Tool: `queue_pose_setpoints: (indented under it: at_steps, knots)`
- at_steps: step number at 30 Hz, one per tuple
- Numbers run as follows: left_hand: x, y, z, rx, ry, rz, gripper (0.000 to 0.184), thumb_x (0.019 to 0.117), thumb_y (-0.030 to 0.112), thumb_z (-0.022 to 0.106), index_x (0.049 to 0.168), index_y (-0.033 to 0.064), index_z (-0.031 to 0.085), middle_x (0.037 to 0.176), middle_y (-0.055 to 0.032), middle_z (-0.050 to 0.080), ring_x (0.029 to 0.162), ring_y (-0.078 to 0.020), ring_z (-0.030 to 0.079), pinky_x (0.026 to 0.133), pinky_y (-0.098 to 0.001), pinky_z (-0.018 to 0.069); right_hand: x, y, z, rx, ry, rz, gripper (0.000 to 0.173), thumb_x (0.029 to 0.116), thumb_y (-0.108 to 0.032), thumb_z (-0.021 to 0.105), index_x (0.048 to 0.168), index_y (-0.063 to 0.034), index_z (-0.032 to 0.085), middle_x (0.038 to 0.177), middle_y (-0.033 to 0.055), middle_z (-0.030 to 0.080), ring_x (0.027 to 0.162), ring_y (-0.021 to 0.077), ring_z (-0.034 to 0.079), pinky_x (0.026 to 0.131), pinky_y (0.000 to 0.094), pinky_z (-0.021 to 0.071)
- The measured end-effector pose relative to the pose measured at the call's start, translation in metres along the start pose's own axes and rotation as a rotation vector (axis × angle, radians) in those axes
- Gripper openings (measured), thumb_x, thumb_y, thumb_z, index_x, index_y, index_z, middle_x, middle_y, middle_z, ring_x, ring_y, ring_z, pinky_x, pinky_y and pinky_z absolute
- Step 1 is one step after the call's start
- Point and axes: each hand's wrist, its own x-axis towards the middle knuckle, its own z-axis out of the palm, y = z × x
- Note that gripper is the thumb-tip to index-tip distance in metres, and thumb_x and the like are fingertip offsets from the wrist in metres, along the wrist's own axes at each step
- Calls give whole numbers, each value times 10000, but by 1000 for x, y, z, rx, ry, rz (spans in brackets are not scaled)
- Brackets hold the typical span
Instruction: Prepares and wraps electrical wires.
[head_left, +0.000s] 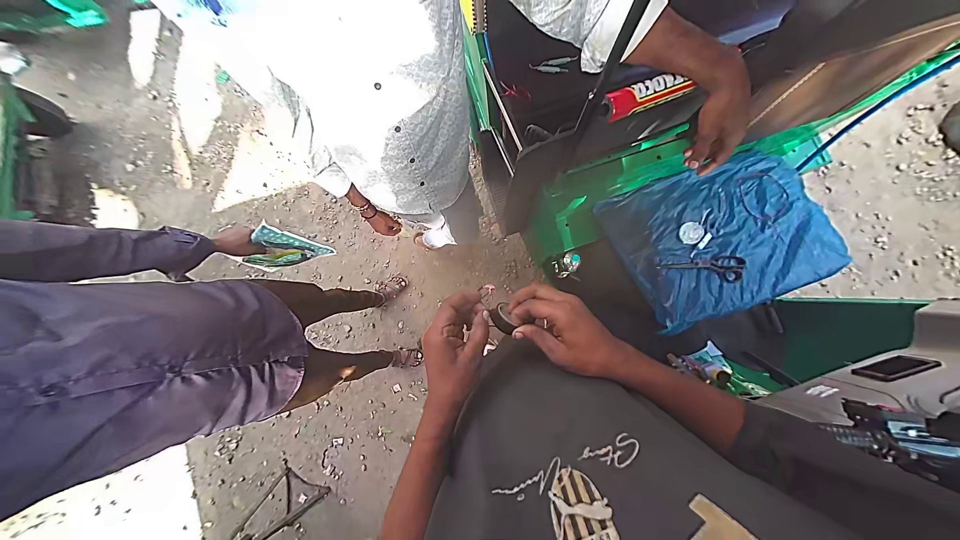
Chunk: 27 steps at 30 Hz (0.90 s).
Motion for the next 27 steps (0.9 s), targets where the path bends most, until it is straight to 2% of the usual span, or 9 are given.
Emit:
queue_pose_setpoints:
  at_steps: [3,6,8,10,11,13,16,20,27]
  knots:
    - [3,4,-10,-111,6,39,236,1002,61,579,1212,-45,604,1053,-117,709,934,-190,693,851,-341,593,-4,9,-11,268,67,67,143,982,-192,696,1037,-74,756,1165,74,629,995,133,645,853,293,594]
    - [4,3,-16,-156,34,73,196,1027,90,555,1160,-26,642,1001,-102,708,855,-163,665,765,-305,564,-3,17,-21,538,188,84,131,976,-97,694,1079,-18,708,943,76,674,790,150,659,726,320,606]
    - [4,2,-16,-177,20,70,177,1019,63,564,1148,-22,649,990,-100,709,860,-172,679,778,-320,583,4,17,-21,722,238,100,152,1003,-56,634,1143,-1,649,834,115,668,676,186,665,679,366,618]
    - [4,1,-16,-209,-20,66,177,1015,56,570,1154,-16,653,993,-98,710,876,-177,685,801,-333,588,13,13,-18,794,251,81,181,1014,-33,606,1193,-7,609,911,177,715,744,250,722,715,396,639]
    - [3,1,-15,-224,-40,64,179,1011,56,575,1156,-12,654,995,-99,709,876,-176,681,800,-333,583,18,11,-17,787,235,51,223,995,0,622,1215,-12,588,998,201,726,831,285,740,771,414,643]
    - [3,0,-14,-275,-66,57,195,1004,65,590,1173,-7,655,999,-111,705,875,-183,676,799,-338,577,29,8,-15,733,194,-23,398,877,101,726,1227,-11,573,1102,208,714,969,321,730,884,450,628]
    - [3,2,-12,-316,-76,24,253,997,59,609,1243,-2,615,977,-120,710,875,-193,685,805,-342,579,40,8,-6,564,170,-140,475,764,81,847,1175,5,623,1090,165,728,1022,299,718,933,471,615]
    - [2,4,-11,-320,-79,-11,322,997,57,604,1311,1,558,973,-129,716,886,-210,700,835,-374,588,46,8,4,313,187,-286,286,800,-12,859,1041,-5,704,1011,68,737,967,177,725,900,405,634]
    - [-2,2,-17,-326,-58,-61,251,1007,60,570,1240,-23,617,988,-153,716,890,-244,707,862,-423,598,50,12,10,267,148,-332,218,829,-4,827,1014,-11,712,974,60,731,917,155,720,863,379,638]
